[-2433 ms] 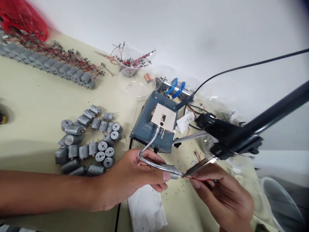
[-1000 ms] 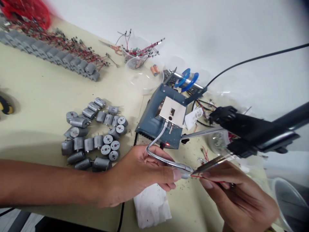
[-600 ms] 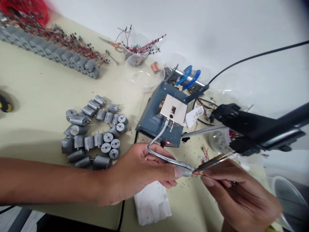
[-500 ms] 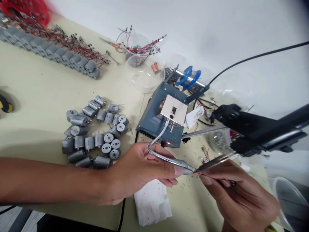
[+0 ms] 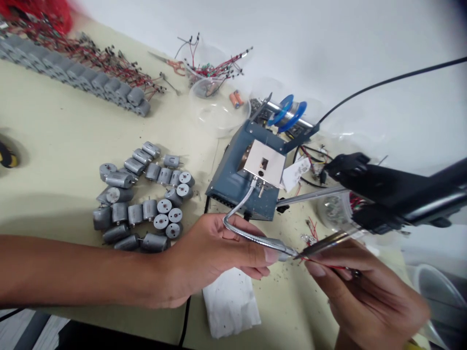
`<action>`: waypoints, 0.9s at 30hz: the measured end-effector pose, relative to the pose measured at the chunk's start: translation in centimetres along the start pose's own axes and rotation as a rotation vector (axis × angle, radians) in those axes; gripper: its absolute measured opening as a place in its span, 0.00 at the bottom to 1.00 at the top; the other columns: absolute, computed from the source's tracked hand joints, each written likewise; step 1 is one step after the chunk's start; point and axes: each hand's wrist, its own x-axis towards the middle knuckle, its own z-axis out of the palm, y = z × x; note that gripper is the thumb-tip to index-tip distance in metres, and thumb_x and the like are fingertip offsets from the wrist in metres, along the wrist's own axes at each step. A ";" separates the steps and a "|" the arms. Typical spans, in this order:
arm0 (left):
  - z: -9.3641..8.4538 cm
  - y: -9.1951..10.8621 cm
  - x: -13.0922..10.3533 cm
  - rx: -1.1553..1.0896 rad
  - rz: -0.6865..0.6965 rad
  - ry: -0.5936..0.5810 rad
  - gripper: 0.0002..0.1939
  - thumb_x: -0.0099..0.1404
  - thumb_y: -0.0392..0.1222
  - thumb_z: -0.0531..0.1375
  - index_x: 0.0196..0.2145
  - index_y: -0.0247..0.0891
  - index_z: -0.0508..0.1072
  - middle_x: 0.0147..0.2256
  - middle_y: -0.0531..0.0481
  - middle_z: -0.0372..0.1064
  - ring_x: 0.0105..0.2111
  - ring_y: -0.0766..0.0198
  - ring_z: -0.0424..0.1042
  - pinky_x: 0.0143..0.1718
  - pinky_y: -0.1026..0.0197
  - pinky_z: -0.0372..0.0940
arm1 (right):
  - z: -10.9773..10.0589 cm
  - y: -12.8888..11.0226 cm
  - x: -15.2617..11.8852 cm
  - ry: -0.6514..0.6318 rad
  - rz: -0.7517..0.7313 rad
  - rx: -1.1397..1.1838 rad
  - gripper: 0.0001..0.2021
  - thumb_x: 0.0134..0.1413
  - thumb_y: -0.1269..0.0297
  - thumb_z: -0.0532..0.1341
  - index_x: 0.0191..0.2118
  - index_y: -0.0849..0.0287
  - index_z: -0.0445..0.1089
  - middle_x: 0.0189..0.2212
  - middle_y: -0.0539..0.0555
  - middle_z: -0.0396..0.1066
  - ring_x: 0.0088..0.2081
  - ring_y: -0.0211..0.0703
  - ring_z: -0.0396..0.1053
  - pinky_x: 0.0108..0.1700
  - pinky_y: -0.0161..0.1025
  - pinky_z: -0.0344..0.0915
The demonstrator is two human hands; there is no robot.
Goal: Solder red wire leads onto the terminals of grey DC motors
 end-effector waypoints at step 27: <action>0.2 0.3 -0.2 -0.009 -0.009 -0.051 0.17 0.48 0.37 0.85 0.35 0.36 0.87 0.29 0.54 0.84 0.32 0.63 0.82 0.40 0.62 0.77 | -0.2 0.3 -0.3 -0.011 -0.033 -0.042 0.09 0.62 0.76 0.73 0.43 0.55 0.83 0.31 0.52 0.79 0.26 0.44 0.71 0.22 0.40 0.61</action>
